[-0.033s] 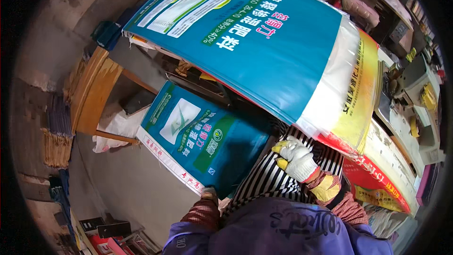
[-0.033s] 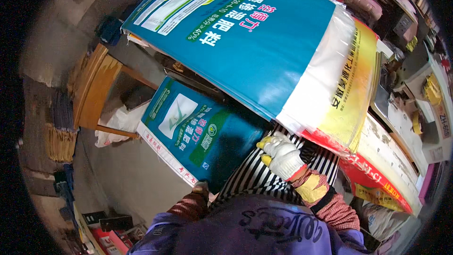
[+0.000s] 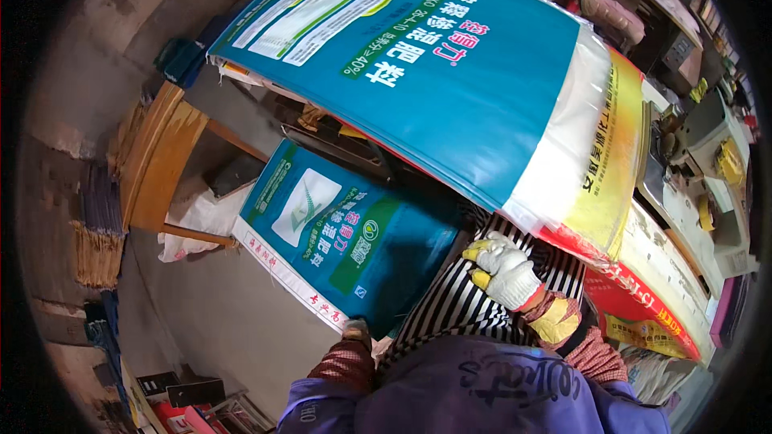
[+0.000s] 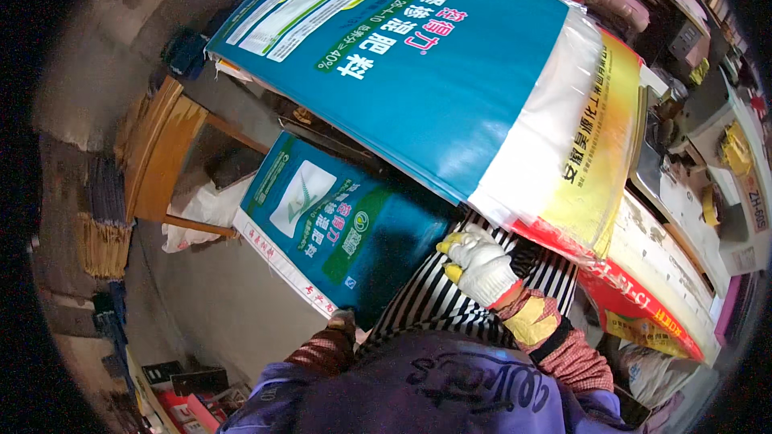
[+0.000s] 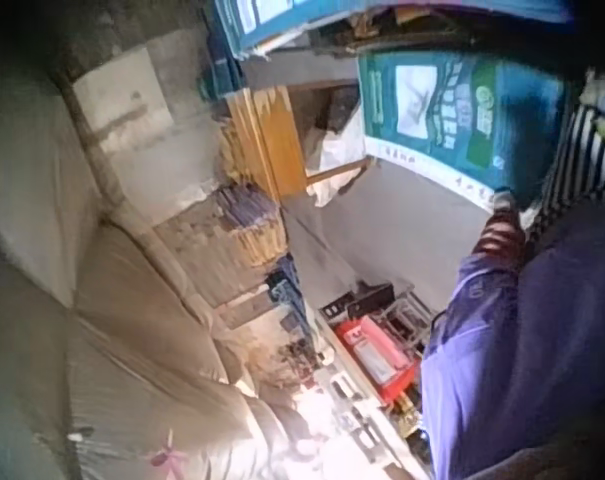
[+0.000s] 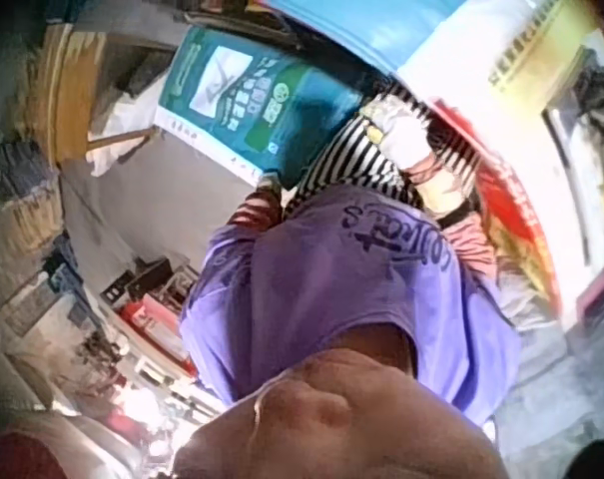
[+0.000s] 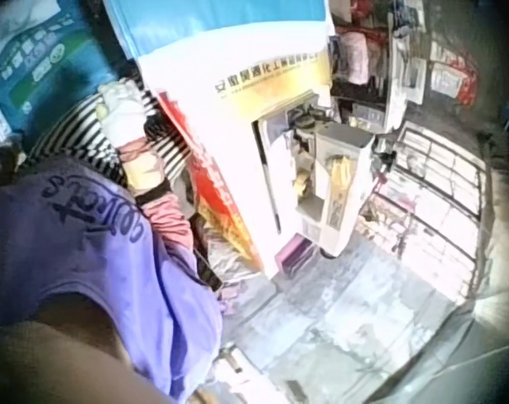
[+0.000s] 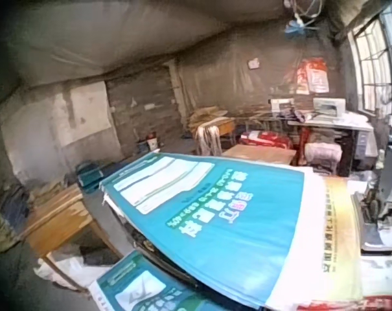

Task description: The recorder is using an industrial sewing machine to seal large green plastic bags.

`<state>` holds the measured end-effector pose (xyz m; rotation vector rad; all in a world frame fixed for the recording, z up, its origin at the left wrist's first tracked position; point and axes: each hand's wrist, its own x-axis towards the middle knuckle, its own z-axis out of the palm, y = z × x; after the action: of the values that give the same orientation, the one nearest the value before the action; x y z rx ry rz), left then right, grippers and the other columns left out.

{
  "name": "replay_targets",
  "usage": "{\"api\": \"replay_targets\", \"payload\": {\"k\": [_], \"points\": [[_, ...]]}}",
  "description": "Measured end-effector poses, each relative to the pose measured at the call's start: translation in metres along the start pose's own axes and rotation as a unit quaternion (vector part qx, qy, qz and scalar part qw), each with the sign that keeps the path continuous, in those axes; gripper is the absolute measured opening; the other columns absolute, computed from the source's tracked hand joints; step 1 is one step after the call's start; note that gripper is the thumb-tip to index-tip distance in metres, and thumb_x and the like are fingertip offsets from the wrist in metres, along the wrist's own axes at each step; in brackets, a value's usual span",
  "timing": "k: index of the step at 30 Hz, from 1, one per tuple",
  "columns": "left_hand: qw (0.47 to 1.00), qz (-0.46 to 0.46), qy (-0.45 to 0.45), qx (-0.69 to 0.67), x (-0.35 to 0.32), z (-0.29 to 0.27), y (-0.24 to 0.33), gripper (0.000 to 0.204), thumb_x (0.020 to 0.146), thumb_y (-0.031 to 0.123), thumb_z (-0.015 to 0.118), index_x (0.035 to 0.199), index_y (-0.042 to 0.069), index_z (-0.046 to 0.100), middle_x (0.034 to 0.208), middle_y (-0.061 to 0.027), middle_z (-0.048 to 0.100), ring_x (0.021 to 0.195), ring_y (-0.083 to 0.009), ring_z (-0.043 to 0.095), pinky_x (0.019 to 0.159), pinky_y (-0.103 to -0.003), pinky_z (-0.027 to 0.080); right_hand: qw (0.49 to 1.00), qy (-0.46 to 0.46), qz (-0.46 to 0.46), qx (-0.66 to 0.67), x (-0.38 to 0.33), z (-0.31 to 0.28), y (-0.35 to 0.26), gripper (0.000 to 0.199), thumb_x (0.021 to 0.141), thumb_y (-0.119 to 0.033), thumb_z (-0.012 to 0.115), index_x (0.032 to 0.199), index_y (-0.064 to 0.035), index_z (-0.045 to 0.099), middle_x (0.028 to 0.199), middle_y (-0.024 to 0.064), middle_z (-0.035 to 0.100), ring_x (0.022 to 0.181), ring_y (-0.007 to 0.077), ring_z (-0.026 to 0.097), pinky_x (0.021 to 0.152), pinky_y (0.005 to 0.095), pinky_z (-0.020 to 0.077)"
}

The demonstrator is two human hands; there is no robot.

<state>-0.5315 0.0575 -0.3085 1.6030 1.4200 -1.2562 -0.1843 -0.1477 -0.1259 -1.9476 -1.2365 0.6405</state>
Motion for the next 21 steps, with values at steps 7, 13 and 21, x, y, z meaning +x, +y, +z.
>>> {"api": "replay_targets", "payload": {"k": [7, 13, 21], "points": [[0.990, 0.003, 0.133, -0.046, 0.051, 0.009, -0.009, 0.023, 0.089, 0.011, 0.059, 0.108, -0.001, 0.058, 0.105, -0.0139, 0.060, 0.096, -0.0256, 0.055, 0.087, -0.039, 0.044, 0.995, 0.038, -0.017, -0.090, -0.021, -0.026, -0.031, 0.035, 0.079, -0.026, 0.062, 0.110, -0.0094, 0.067, 0.102, 0.0132, 0.067, 0.093, 0.0306, 0.063, 0.081, 0.0401, 0.0511], [0.653, 0.481, 0.540, -0.224, -0.087, -0.087, 0.112, 0.025, 0.091, 0.000, 0.054, 0.115, -0.006, 0.053, 0.116, -0.0184, 0.053, 0.100, -0.0286, 0.055, 0.092, -0.034, 0.044, 0.983, 0.004, 0.120, 0.138, -0.045, -0.056, -0.046, 0.025, 0.085, -0.017, 0.064, 0.107, -0.0064, 0.066, 0.099, 0.0101, 0.068, 0.091, 0.0223, 0.065, 0.080, 0.0340, 0.0526], [0.441, 0.737, 0.494, 0.134, -0.341, -0.127, 0.320, 0.035, 0.070, 0.013, 0.073, 0.102, 0.002, 0.061, 0.100, -0.0154, 0.062, 0.081, -0.0342, 0.060, 0.073, -0.041, 0.048, 0.886, 0.267, 0.105, 0.364, -0.052, -0.116, -0.050, 0.016, 0.090, -0.008, 0.057, 0.103, -0.0020, 0.065, 0.082, 0.0047, 0.066, 0.072, 0.0119, 0.061, 0.069, 0.0252, 0.0501]]}}
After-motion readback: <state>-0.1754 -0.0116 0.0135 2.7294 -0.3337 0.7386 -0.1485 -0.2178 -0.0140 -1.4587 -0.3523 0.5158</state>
